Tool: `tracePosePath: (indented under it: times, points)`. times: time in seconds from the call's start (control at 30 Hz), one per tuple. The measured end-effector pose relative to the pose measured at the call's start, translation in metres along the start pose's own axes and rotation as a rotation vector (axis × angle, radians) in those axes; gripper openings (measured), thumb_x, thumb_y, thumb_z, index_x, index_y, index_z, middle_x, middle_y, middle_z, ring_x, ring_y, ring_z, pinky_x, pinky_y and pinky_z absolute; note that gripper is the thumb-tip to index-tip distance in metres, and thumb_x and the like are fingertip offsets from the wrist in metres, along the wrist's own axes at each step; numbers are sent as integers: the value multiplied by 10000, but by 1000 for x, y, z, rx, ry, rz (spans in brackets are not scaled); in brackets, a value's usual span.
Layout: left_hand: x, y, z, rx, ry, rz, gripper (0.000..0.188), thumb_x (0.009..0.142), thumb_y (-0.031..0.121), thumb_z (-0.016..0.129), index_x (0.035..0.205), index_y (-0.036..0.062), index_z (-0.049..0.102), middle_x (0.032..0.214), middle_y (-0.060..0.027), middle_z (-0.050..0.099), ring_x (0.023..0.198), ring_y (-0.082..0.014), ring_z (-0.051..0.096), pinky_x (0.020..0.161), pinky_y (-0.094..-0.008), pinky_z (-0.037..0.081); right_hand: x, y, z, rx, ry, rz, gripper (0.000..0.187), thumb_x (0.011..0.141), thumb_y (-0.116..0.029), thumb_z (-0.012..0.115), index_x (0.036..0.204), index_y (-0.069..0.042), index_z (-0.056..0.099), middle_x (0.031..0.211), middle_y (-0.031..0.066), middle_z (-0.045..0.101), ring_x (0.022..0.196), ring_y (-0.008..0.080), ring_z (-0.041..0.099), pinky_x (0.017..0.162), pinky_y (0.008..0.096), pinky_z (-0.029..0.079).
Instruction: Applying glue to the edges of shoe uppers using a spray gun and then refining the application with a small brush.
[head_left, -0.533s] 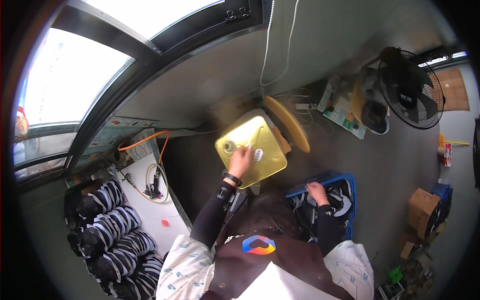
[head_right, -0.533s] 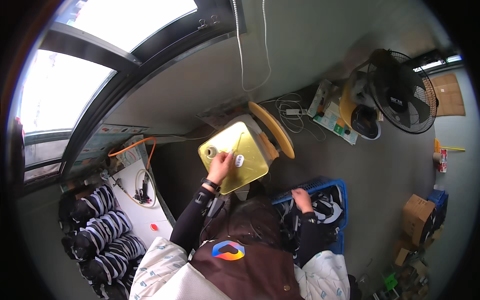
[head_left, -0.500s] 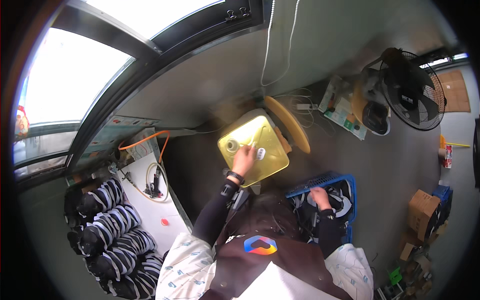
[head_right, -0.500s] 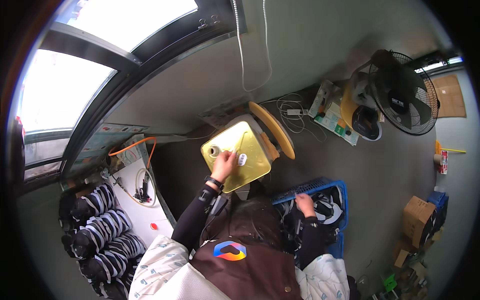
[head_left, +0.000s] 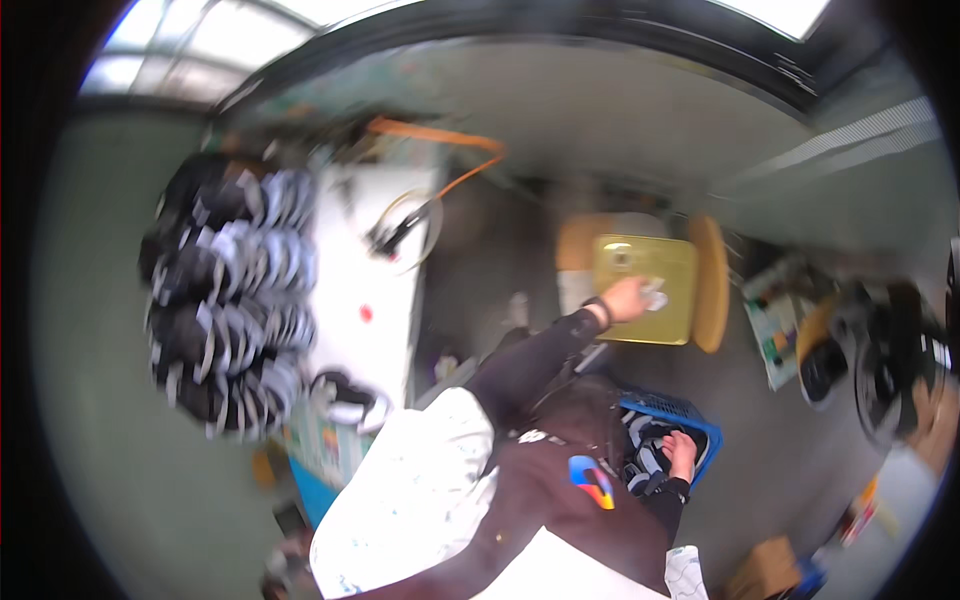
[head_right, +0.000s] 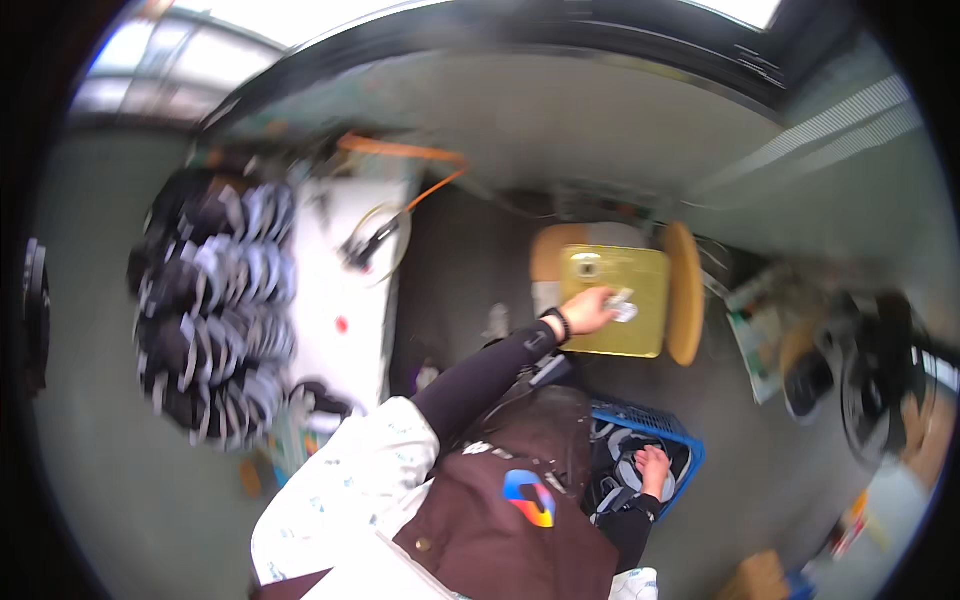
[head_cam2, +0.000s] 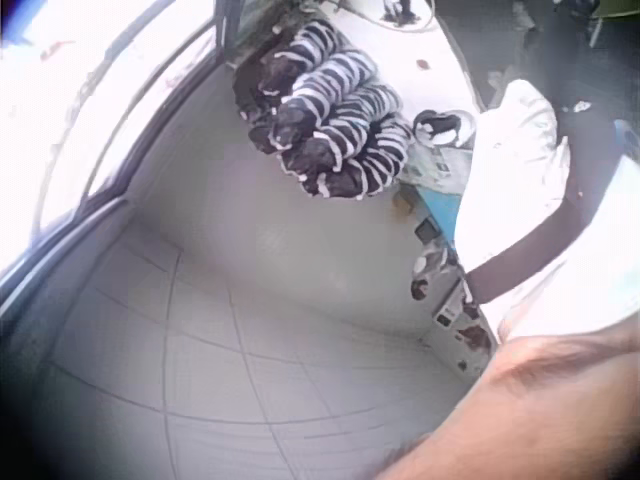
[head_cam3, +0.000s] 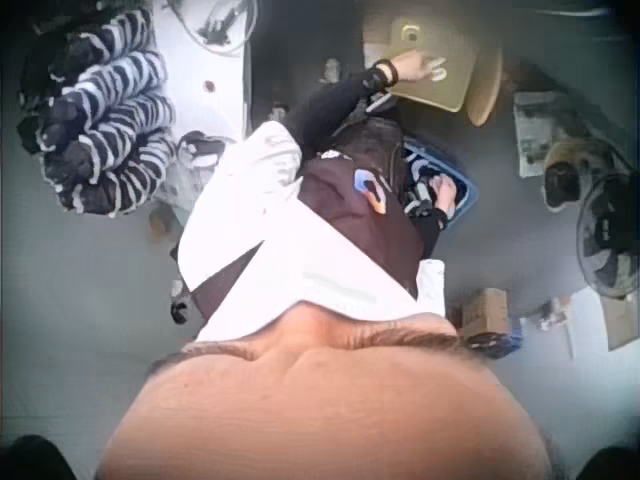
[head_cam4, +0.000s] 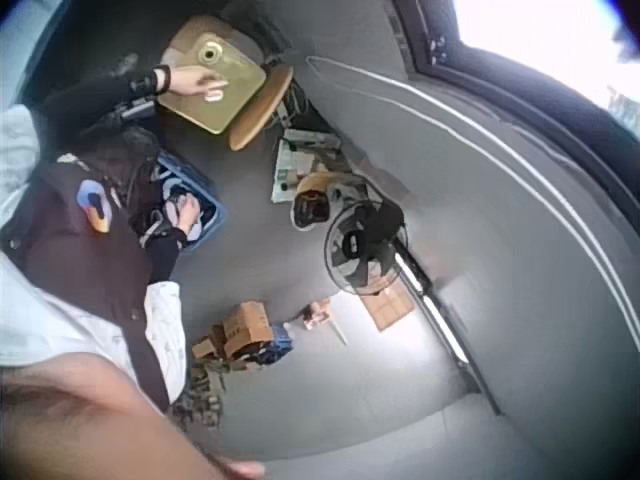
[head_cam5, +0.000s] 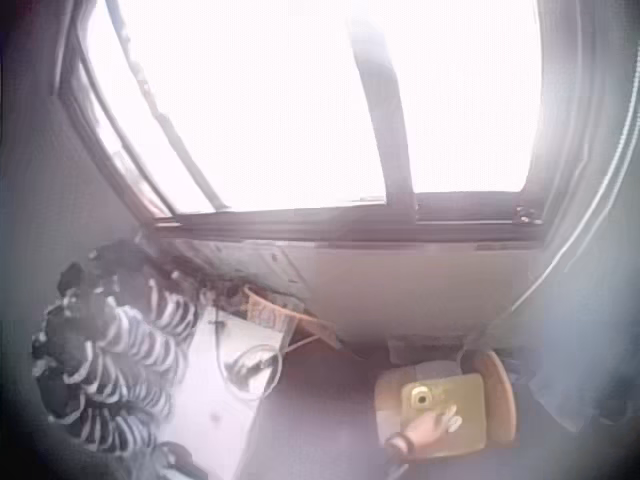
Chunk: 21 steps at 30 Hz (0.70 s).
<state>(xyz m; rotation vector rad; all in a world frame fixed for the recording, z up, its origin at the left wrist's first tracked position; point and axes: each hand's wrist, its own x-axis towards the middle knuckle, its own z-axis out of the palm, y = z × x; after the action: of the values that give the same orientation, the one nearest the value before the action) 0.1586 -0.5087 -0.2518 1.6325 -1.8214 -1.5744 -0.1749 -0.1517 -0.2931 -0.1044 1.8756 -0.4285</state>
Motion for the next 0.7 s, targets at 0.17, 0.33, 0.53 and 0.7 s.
tracePosePath:
  times: [0.17, 0.33, 0.53, 0.7]
  points:
    - [-105, -43, -173, -204, 14, -124, 438, 993, 431, 686, 1115, 10, 698, 901, -54, 729, 748, -131, 681, 687, -310, 571, -12, -44, 26, -76, -50, -74, 246, 1026, -280, 614, 1127, -70, 692, 938, 65, 758, 798, 145, 719, 674, 280, 557]
    - [-300, -259, -339, 227, 881, -646, 547, 953, 481, 700, 1044, -56, 647, 925, -284, 707, 863, -424, 697, 782, -491, 554, -40, -74, 65, -175, -16, -60, 225, 1022, -276, 626, 1103, -75, 686, 923, 56, 746, 760, 137, 701, 627, 261, 544]
    - [-417, -388, -345, 317, 531, -1121, 791, 889, 590, 700, 1292, -76, 560, 1349, -296, 603, 1192, -432, 641, 1027, -489, 517, -50, -93, 119, -392, -76, -57, 216, 1020, -284, 637, 1073, -80, 682, 915, 62, 750, 764, 144, 704, 635, 266, 543]
    - [-406, -401, -342, 378, 417, -1009, 567, 954, 533, 623, 1188, 18, 658, 1187, -233, 699, 1126, -413, 665, 963, -506, 536, -62, -120, 144, -472, -118, -193, 229, 1030, -276, 627, 1109, -69, 684, 924, 80, 756, 771, 164, 714, 644, 270, 545]
